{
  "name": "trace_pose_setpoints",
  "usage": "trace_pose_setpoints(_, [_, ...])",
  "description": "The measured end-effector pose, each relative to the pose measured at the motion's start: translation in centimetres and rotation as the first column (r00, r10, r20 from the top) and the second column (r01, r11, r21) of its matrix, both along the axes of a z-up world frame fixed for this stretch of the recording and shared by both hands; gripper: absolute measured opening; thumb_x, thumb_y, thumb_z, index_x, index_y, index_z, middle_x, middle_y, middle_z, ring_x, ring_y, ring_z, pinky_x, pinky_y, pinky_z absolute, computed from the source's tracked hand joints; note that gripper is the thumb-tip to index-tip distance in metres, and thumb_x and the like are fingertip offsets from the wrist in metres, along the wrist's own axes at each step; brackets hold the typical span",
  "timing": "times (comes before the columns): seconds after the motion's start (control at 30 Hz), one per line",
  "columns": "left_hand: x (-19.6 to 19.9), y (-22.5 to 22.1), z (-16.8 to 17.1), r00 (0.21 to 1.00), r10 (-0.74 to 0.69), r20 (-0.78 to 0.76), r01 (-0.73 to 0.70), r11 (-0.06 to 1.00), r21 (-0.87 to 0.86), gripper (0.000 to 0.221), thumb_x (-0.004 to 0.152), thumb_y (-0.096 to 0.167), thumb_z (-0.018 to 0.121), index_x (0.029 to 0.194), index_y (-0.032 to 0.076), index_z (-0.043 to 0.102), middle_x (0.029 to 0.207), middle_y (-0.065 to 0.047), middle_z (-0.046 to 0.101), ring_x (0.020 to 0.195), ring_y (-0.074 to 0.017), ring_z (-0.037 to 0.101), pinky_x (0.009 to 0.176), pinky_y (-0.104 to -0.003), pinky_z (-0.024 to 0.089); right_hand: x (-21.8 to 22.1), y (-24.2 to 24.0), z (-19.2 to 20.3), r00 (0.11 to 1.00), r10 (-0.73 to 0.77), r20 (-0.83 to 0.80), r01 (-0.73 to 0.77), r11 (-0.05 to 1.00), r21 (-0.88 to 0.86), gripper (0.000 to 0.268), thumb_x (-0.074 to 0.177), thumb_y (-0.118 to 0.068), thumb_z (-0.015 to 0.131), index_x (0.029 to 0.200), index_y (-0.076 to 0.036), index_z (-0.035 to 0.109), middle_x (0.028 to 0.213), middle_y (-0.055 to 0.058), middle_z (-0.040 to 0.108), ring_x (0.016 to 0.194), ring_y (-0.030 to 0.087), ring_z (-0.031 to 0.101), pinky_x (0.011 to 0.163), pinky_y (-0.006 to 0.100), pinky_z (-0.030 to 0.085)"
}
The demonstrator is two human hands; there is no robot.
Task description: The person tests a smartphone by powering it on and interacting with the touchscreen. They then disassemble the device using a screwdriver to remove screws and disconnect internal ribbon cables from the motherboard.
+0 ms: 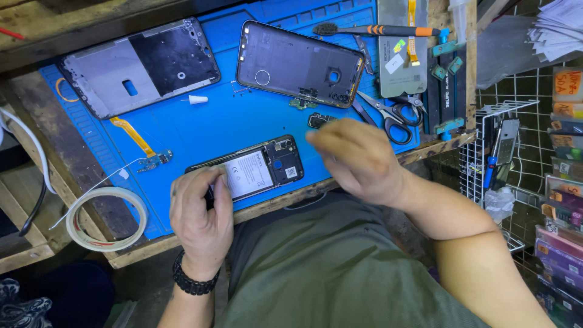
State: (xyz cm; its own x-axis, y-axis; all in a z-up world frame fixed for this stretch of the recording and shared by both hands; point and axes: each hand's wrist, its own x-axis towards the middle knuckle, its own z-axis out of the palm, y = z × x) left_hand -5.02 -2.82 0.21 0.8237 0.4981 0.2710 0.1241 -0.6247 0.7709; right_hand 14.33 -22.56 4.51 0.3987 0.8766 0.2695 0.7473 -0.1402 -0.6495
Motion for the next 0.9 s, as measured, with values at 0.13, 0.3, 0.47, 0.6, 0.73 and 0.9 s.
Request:
trace_pose_setpoints(0.13, [0.1, 0.0, 0.2, 0.998, -0.053, 0.034, 0.052, 0.998, 0.024, 0.026, 0.092, -0.011, 0.072, 0.114, -0.001, 0.062, 0.107, -0.015, 0.068, 0.097, -0.0314, 0.067, 0.090, -0.042, 0.051, 0.0, 1.8, -0.5, 0.991, -0.134, 0.031, 0.137, 0.974, -0.183, 0.025, 0.090, 0.000, 0.073, 0.113, -0.006, 0.066, 0.103, 0.009, 0.063, 0.084, 0.027, 0.069, 0.067, 0.037, 0.054])
trace_pose_setpoints(0.3, [0.2, 0.2, 0.3, 0.997, -0.064, 0.047, 0.064, 0.998, 0.013, 0.026, 0.091, -0.012, 0.073, 0.112, 0.000, 0.063, 0.104, -0.015, 0.068, 0.095, -0.0316, 0.066, 0.088, -0.041, 0.051, -0.1, 3.4, -1.5, 0.990, -0.086, 0.114, 0.113, 0.960, -0.258, 0.025, 0.085, -0.002, 0.073, 0.109, -0.008, 0.065, 0.098, 0.007, 0.059, 0.083, 0.027, 0.068, 0.064, 0.039, 0.052])
trace_pose_setpoints(0.47, [0.4, 0.4, 0.5, 0.995, -0.076, 0.057, 0.077, 0.997, -0.005, 0.027, 0.090, -0.014, 0.073, 0.111, -0.001, 0.063, 0.102, -0.014, 0.068, 0.095, -0.0313, 0.066, 0.088, -0.041, 0.051, 0.2, 4.1, -1.8, 0.989, -0.031, 0.143, 0.073, 0.953, -0.295, 0.022, 0.085, -0.004, 0.073, 0.104, -0.008, 0.064, 0.097, 0.007, 0.058, 0.081, 0.026, 0.067, 0.061, 0.038, 0.052])
trace_pose_setpoints(0.6, [0.4, 0.6, 0.4, 0.995, -0.075, 0.058, 0.077, 0.997, -0.029, 0.028, 0.090, -0.014, 0.073, 0.112, -0.001, 0.063, 0.103, -0.015, 0.067, 0.095, -0.0314, 0.066, 0.088, -0.041, 0.052, 0.5, 4.1, -1.6, 0.978, 0.060, 0.200, 0.011, 0.941, -0.338, 0.020, 0.083, -0.004, 0.070, 0.100, -0.008, 0.062, 0.092, 0.007, 0.055, 0.079, 0.025, 0.065, 0.060, 0.038, 0.051])
trace_pose_setpoints(0.73, [0.5, 0.6, 0.5, 0.996, -0.076, 0.050, 0.078, 0.996, -0.040, 0.027, 0.089, -0.014, 0.073, 0.111, -0.001, 0.064, 0.102, -0.015, 0.067, 0.095, -0.0312, 0.066, 0.088, -0.041, 0.051, 0.9, 4.6, -1.6, 0.968, 0.136, 0.211, -0.048, 0.927, -0.372, 0.016, 0.086, -0.007, 0.071, 0.092, -0.008, 0.056, 0.088, 0.008, 0.051, 0.078, 0.025, 0.064, 0.057, 0.039, 0.048])
trace_pose_setpoints(0.9, [0.6, 0.8, 0.5, 0.994, -0.078, 0.072, 0.082, 0.995, -0.058, 0.027, 0.089, -0.013, 0.074, 0.111, -0.001, 0.064, 0.101, -0.014, 0.068, 0.093, -0.0303, 0.066, 0.086, -0.040, 0.051, 0.5, 4.9, -0.8, 0.988, 0.127, 0.086, -0.102, 0.963, -0.250, 0.020, 0.086, -0.008, 0.074, 0.101, -0.006, 0.061, 0.092, 0.008, 0.055, 0.081, 0.026, 0.063, 0.064, 0.039, 0.051])
